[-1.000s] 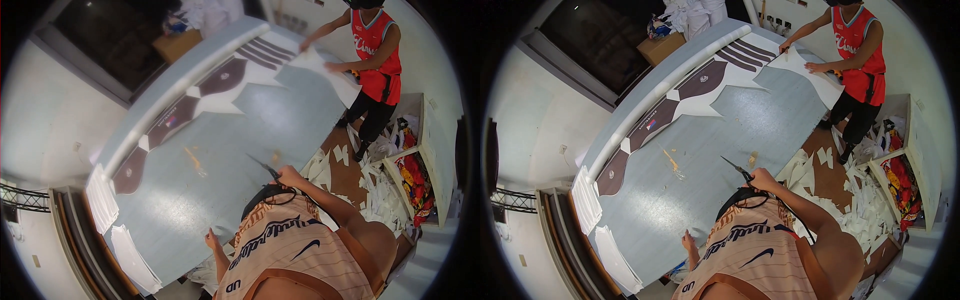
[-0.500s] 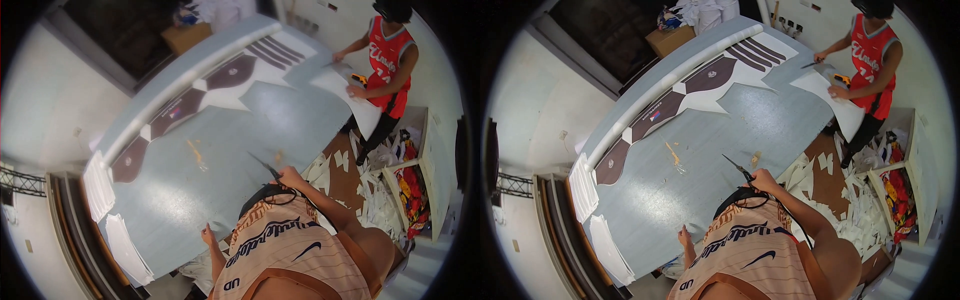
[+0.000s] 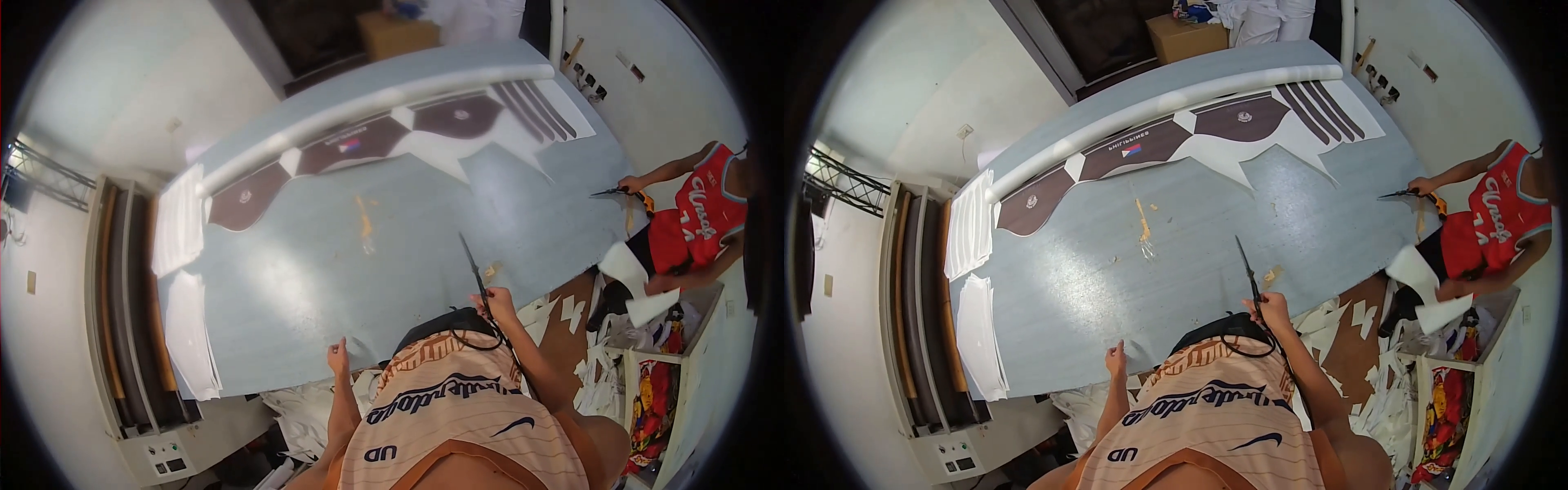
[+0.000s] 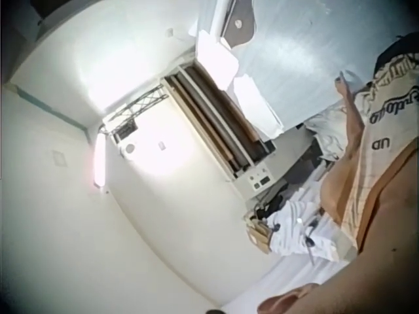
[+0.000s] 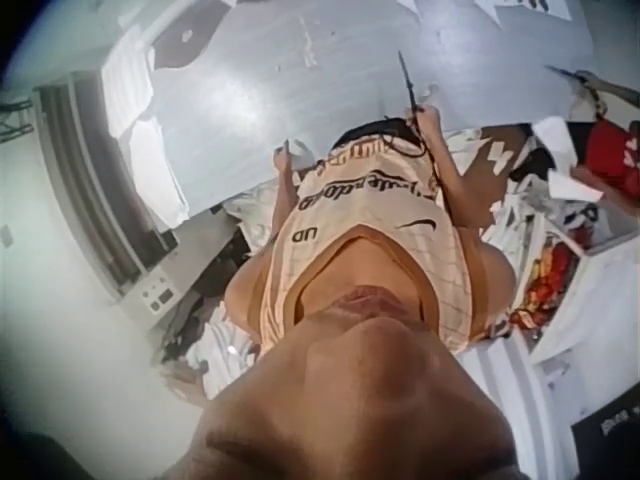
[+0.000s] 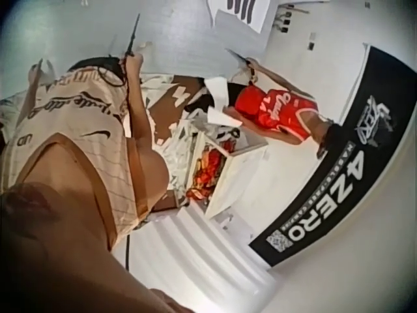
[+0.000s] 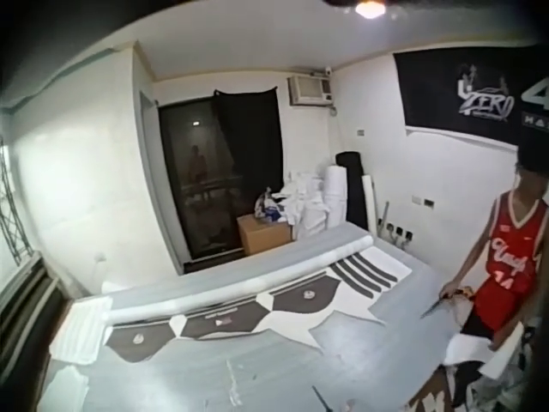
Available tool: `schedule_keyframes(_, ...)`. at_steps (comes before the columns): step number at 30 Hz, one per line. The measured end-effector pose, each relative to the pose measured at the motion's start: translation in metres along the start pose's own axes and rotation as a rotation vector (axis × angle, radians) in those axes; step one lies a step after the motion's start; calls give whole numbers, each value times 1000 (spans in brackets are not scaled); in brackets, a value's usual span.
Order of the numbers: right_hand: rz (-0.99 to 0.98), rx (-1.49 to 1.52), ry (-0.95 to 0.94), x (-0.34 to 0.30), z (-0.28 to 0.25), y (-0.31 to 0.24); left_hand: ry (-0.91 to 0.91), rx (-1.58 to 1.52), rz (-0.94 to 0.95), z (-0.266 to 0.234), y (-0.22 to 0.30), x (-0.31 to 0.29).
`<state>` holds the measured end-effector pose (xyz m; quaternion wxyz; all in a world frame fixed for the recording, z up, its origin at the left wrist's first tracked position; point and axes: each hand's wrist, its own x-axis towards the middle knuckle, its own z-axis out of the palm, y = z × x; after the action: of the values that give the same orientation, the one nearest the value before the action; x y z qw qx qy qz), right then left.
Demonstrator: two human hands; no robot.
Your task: Cutting out printed clothing patterns from a large sheet using scissors.
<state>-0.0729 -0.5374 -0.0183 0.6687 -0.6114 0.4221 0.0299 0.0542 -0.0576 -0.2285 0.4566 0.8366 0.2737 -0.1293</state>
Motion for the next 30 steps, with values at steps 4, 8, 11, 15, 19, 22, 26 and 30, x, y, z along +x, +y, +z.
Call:
schedule_keyframes(4, -156, 50, 156, 46, 4, 2, -1, -33, -24, 0, 12, 6)
schedule_keyframes(8, -140, -144, 359, 112, -2, -16, -72, -216, -133, 24, 56, 25)
schedule_keyframes(11, -293, -365, 516, 164, -5, -37, -49, -249, 45, 65, 127, 51)
schedule_keyframes(15, -378, -361, 648, 246, -9, -70, -182, -263, 44, 127, 265, 94)
schedule_keyframes(19, -331, -339, 729, 331, -14, -99, -364, -309, -20, 192, 397, 137)
schedule_keyframes(22, -290, -407, 673, 369, -22, -117, -463, -364, -97, 235, 461, 175)
schedule_keyframes(26, -318, -361, 615, 403, -18, -136, -418, -431, -235, 274, 507, 230)
schedule_keyframes(30, -307, -353, 489, 414, -28, -140, -556, -331, -266, 293, 511, 276)
